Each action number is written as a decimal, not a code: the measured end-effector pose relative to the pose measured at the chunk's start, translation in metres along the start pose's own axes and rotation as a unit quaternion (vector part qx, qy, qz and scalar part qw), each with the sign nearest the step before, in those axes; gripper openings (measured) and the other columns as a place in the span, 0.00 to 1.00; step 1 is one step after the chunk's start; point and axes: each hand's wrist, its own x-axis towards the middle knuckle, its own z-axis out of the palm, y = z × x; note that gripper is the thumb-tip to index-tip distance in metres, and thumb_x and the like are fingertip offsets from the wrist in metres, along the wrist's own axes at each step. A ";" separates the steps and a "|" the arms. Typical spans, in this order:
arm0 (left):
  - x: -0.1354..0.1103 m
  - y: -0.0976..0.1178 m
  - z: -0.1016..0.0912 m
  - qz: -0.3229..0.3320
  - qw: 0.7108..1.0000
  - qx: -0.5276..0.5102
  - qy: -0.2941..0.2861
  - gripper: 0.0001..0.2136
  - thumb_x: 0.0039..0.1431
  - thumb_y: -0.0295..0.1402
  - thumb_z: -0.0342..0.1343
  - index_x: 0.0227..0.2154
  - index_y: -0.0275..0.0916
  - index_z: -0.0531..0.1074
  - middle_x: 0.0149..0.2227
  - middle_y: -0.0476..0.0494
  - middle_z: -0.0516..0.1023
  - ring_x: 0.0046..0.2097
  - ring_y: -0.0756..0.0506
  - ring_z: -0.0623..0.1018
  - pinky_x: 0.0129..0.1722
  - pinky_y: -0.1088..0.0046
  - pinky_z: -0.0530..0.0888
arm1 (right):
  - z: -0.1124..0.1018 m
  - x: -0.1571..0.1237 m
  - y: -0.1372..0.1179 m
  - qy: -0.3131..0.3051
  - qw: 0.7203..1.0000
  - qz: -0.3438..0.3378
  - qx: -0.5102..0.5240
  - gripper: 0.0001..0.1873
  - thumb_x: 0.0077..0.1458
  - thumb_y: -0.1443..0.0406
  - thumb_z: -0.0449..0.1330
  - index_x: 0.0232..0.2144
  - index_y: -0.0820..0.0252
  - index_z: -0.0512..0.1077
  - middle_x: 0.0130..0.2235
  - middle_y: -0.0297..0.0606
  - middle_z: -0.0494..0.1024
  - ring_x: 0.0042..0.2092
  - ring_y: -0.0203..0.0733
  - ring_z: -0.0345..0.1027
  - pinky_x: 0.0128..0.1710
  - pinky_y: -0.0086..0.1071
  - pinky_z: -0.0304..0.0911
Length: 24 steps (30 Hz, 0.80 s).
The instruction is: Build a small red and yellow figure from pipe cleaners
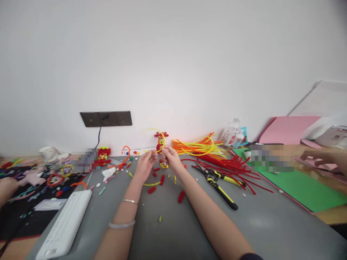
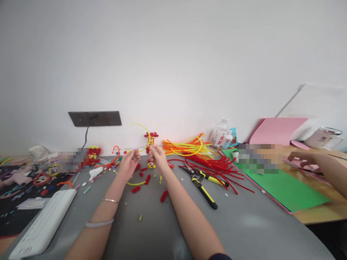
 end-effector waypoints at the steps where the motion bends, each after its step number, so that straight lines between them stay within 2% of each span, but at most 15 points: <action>1: -0.001 -0.004 0.003 -0.016 1.000 0.007 -0.019 0.13 0.48 0.37 0.68 0.32 0.32 0.79 0.28 0.43 0.78 0.31 0.50 0.76 0.34 0.73 0.72 | 0.003 0.000 0.003 -0.009 1.000 0.008 -0.003 0.21 0.46 0.49 0.66 0.31 0.56 0.66 0.19 0.23 0.62 0.19 0.30 0.53 0.20 0.27 0.51; 5: -0.003 -0.009 0.006 -0.042 0.998 0.022 -0.051 0.12 0.47 0.35 0.69 0.33 0.31 0.80 0.26 0.45 0.76 0.29 0.51 0.75 0.32 0.75 0.72 | 0.006 -0.002 0.008 -0.022 0.999 0.028 -0.007 0.19 0.47 0.51 0.67 0.30 0.57 0.67 0.21 0.26 0.67 0.20 0.30 0.58 0.21 0.27 0.54; 9: -0.002 -0.005 -0.002 -0.038 0.999 0.015 -0.031 0.11 0.46 0.34 0.70 0.33 0.34 0.81 0.29 0.46 0.79 0.33 0.51 0.77 0.36 0.75 0.74 | 0.000 -0.007 0.002 -0.034 0.998 0.050 0.003 0.19 0.47 0.51 0.68 0.29 0.57 0.66 0.23 0.28 0.72 0.22 0.32 0.64 0.23 0.28 0.59; 12: -0.002 -0.003 -0.004 -0.032 0.999 -0.005 -0.003 0.13 0.43 0.33 0.72 0.32 0.36 0.81 0.31 0.46 0.81 0.34 0.51 0.78 0.39 0.73 0.75 | -0.002 -0.012 -0.002 -0.066 0.995 0.080 0.005 0.19 0.50 0.52 0.67 0.29 0.57 0.66 0.24 0.30 0.75 0.23 0.33 0.67 0.25 0.29 0.62; 15: -0.004 -0.004 -0.003 -0.041 0.999 -0.013 0.006 0.16 0.41 0.33 0.73 0.35 0.36 0.81 0.29 0.48 0.81 0.30 0.52 0.77 0.36 0.74 0.76 | -0.002 -0.015 -0.006 -0.084 0.992 0.088 0.014 0.18 0.50 0.52 0.67 0.31 0.57 0.66 0.25 0.30 0.76 0.23 0.33 0.69 0.27 0.29 0.64; 19: -0.006 -0.002 -0.002 -0.065 0.998 -0.018 0.000 0.19 0.39 0.38 0.73 0.36 0.36 0.81 0.27 0.48 0.80 0.27 0.53 0.76 0.33 0.74 0.75 | -0.005 -0.019 -0.013 -0.102 0.990 0.092 0.015 0.18 0.48 0.55 0.69 0.34 0.58 0.68 0.27 0.32 0.78 0.26 0.35 0.72 0.31 0.30 0.67; 24: -0.008 0.000 -0.002 -0.079 0.997 0.002 -0.016 0.14 0.43 0.35 0.72 0.33 0.36 0.81 0.30 0.47 0.80 0.30 0.51 0.77 0.31 0.75 0.73 | -0.017 -0.018 -0.022 -0.105 0.991 0.076 -0.015 0.14 0.49 0.57 0.69 0.33 0.59 0.73 0.30 0.34 0.79 0.34 0.37 0.75 0.38 0.32 0.70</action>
